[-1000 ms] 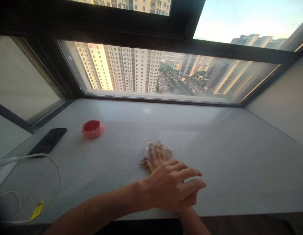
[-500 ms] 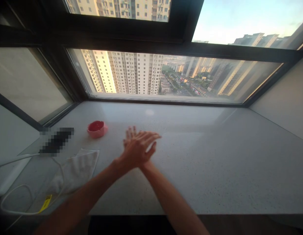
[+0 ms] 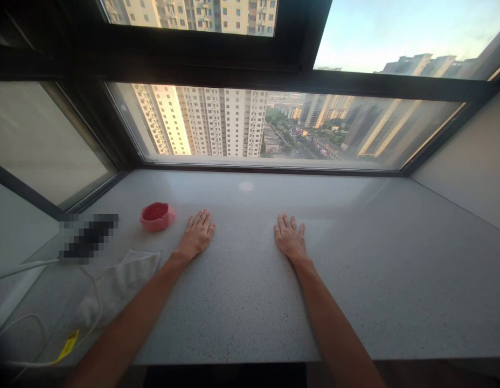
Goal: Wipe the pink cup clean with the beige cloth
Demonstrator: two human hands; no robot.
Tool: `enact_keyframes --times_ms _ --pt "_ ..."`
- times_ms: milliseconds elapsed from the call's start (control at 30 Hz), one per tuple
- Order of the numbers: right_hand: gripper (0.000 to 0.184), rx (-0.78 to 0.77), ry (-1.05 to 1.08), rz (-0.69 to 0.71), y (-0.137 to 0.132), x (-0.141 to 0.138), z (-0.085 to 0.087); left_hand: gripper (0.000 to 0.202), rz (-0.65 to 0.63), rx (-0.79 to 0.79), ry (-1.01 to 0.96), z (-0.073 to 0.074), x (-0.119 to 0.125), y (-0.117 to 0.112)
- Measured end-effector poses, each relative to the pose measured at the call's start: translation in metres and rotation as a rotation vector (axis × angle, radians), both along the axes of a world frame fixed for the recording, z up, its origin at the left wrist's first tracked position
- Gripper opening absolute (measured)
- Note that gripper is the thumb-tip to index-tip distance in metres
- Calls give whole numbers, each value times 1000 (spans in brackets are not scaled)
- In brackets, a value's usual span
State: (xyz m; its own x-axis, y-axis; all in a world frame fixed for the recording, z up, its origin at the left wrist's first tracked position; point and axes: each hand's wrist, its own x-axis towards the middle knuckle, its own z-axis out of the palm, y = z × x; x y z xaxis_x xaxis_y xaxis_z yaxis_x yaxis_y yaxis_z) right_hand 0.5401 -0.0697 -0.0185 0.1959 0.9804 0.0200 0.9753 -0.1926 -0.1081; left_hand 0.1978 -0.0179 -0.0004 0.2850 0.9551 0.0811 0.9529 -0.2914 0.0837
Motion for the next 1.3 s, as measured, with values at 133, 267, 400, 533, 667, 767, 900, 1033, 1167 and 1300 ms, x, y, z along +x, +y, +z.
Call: enact_keyframes --times_ms 133,267,400,533,667,767,900,1033,1167,1300 --pt "66 1 -3 -3 0 4 -1 67 -10 8 -9 -2 -1 1" --pt "66 -6 6 -1 0 4 -2 67 -3 10 -15 -3 -2 1" --pt "66 5 15 -9 1 4 -3 66 -8 18 -28 -4 -3 1" --pt "66 6 18 -10 0 5 -2 65 -16 29 -60 -7 -2 1" --pt "66 -1 23 -2 0 5 -2 58 -6 64 -139 -1 1 1" --pt "66 6 29 0 1 6 -3 49 7 263 -249 20 -13 3" --pt "65 1 7 -3 1 7 -5 47 295 563 -345 56 -64 8" --pt "64 -13 -16 -5 1 5 -3 77 591 273 -293 69 -115 11" --pt "65 -2 -4 -8 1 5 -2 79 615 97 -314 64 -110 14" --pt "65 7 24 -7 1 5 -3 78 482 89 -308 57 -47 2"
